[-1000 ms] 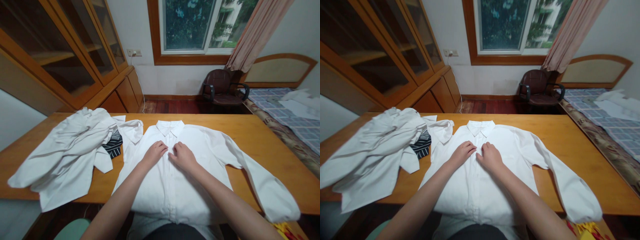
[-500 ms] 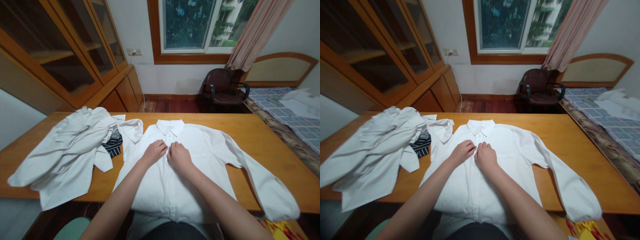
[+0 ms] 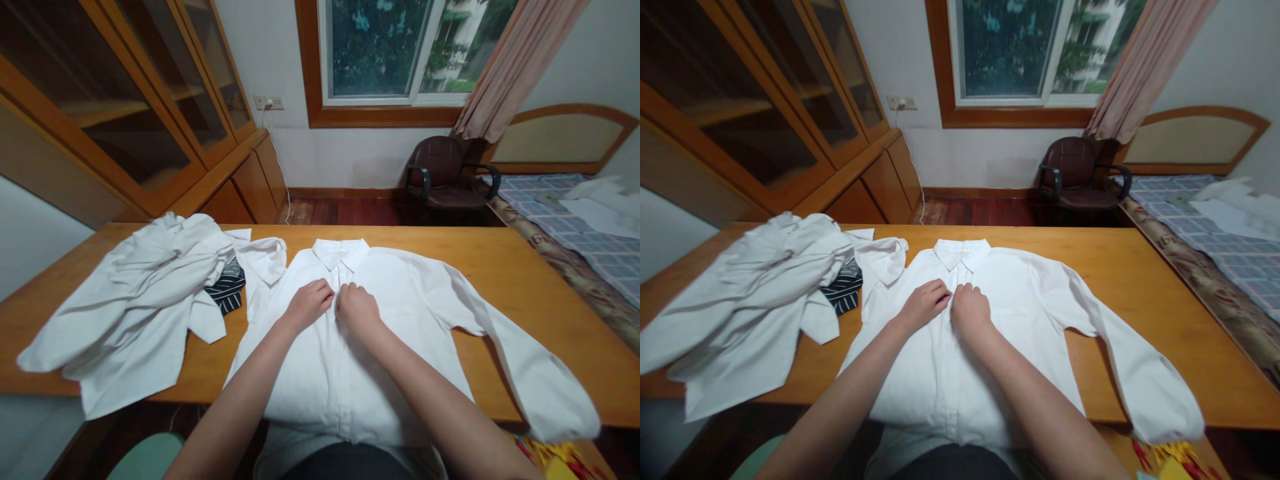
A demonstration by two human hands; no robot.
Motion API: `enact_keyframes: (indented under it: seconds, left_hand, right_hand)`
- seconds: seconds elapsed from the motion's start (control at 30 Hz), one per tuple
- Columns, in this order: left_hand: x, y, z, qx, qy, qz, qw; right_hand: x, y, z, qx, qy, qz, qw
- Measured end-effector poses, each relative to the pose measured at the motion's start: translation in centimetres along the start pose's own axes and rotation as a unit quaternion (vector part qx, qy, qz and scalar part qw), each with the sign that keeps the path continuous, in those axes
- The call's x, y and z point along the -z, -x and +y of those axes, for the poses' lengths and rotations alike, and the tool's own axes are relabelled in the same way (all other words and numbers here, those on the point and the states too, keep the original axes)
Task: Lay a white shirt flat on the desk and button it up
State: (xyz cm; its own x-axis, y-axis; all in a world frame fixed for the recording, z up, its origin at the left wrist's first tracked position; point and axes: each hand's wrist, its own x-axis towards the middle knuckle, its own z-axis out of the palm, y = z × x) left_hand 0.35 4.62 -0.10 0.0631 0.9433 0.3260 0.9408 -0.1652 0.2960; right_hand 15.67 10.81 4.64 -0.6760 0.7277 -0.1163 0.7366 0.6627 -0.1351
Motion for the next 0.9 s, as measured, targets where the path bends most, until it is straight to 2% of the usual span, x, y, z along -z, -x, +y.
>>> enact_keyframes:
  seconds: [0.33,0.5,0.57,0.7,0.9]
  left_hand:
    - [-0.2,0.2,-0.1,-0.027,-0.021,0.029,0.999]
    - [0.1,0.2,0.0,-0.041,-0.020,0.061,0.997]
    - [0.2,0.2,0.0,-0.048,-0.021,0.073,0.996]
    - [0.3,0.0,0.1,-0.065,-0.024,0.084,0.994]
    - [0.8,-0.9,0.1,-0.112,-0.064,0.051,0.990]
  right_hand:
    - [-0.9,0.2,1.1,-0.008,-0.040,0.038,0.998]
    - [-1.5,-0.3,2.2,-0.021,-0.176,0.064,0.982]
    - [-1.7,-0.7,3.0,-0.036,-0.270,0.057,0.961]
    - [-2.2,-1.5,4.7,-0.048,-0.444,0.019,0.895]
    - [-2.1,-2.0,5.8,-0.048,-0.590,-0.040,0.805]
